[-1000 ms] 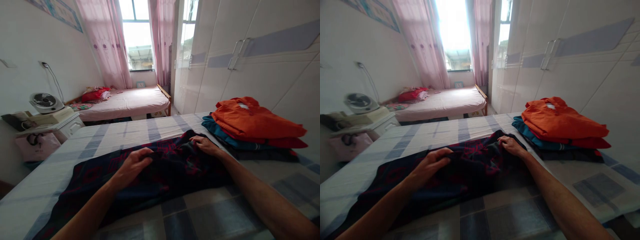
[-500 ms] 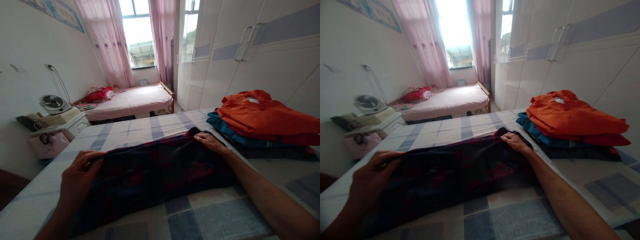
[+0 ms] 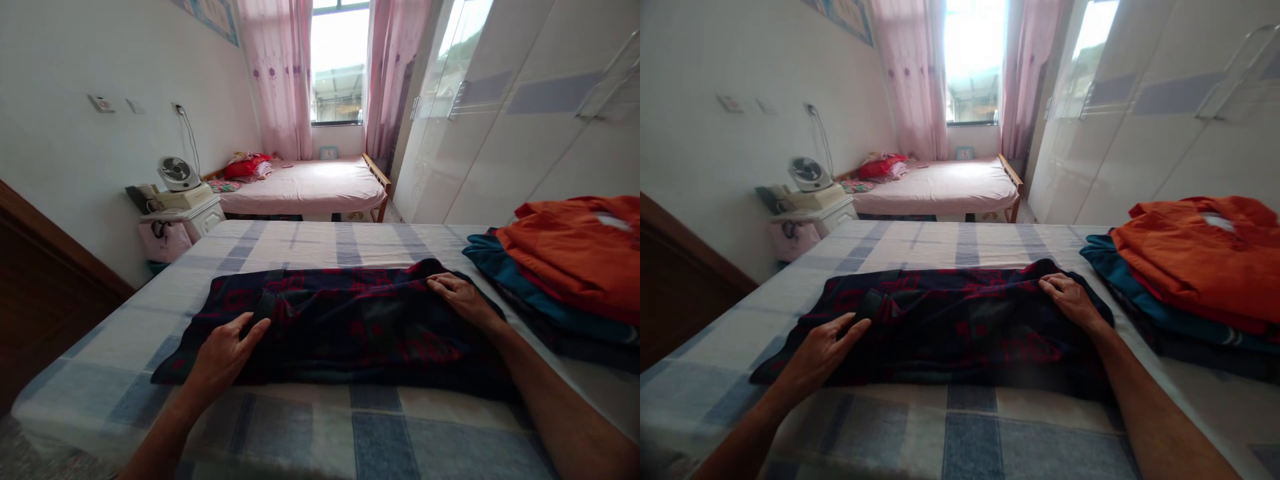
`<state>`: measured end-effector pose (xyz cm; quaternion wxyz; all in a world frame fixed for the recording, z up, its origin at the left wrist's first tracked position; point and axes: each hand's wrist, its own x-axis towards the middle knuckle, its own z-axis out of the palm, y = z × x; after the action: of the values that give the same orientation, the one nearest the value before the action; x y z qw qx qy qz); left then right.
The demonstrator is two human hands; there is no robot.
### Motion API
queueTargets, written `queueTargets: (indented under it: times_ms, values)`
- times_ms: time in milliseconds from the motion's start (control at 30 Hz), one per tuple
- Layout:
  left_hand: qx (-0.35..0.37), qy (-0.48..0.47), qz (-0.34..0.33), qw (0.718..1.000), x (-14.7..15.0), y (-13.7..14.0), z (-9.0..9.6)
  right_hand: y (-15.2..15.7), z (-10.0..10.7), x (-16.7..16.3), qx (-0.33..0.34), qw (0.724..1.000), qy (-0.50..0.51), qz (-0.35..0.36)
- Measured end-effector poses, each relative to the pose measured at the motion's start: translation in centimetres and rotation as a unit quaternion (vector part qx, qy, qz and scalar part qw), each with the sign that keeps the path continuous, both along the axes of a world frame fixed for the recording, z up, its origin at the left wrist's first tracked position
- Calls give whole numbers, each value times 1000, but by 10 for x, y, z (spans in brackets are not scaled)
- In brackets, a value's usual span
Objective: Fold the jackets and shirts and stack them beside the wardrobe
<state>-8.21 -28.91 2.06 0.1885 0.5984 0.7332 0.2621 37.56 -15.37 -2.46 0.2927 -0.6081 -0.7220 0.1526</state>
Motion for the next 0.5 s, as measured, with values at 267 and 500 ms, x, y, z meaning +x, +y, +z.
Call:
queueTargets:
  times_ms: [267,500]
  values:
    - [99,-358,70,926,9,13,25,-2,4,-4,-10,1000,10,-1]
    - [-29,-384,58,921,-20,27,7,-1,1,-1,1,1000,-5,7]
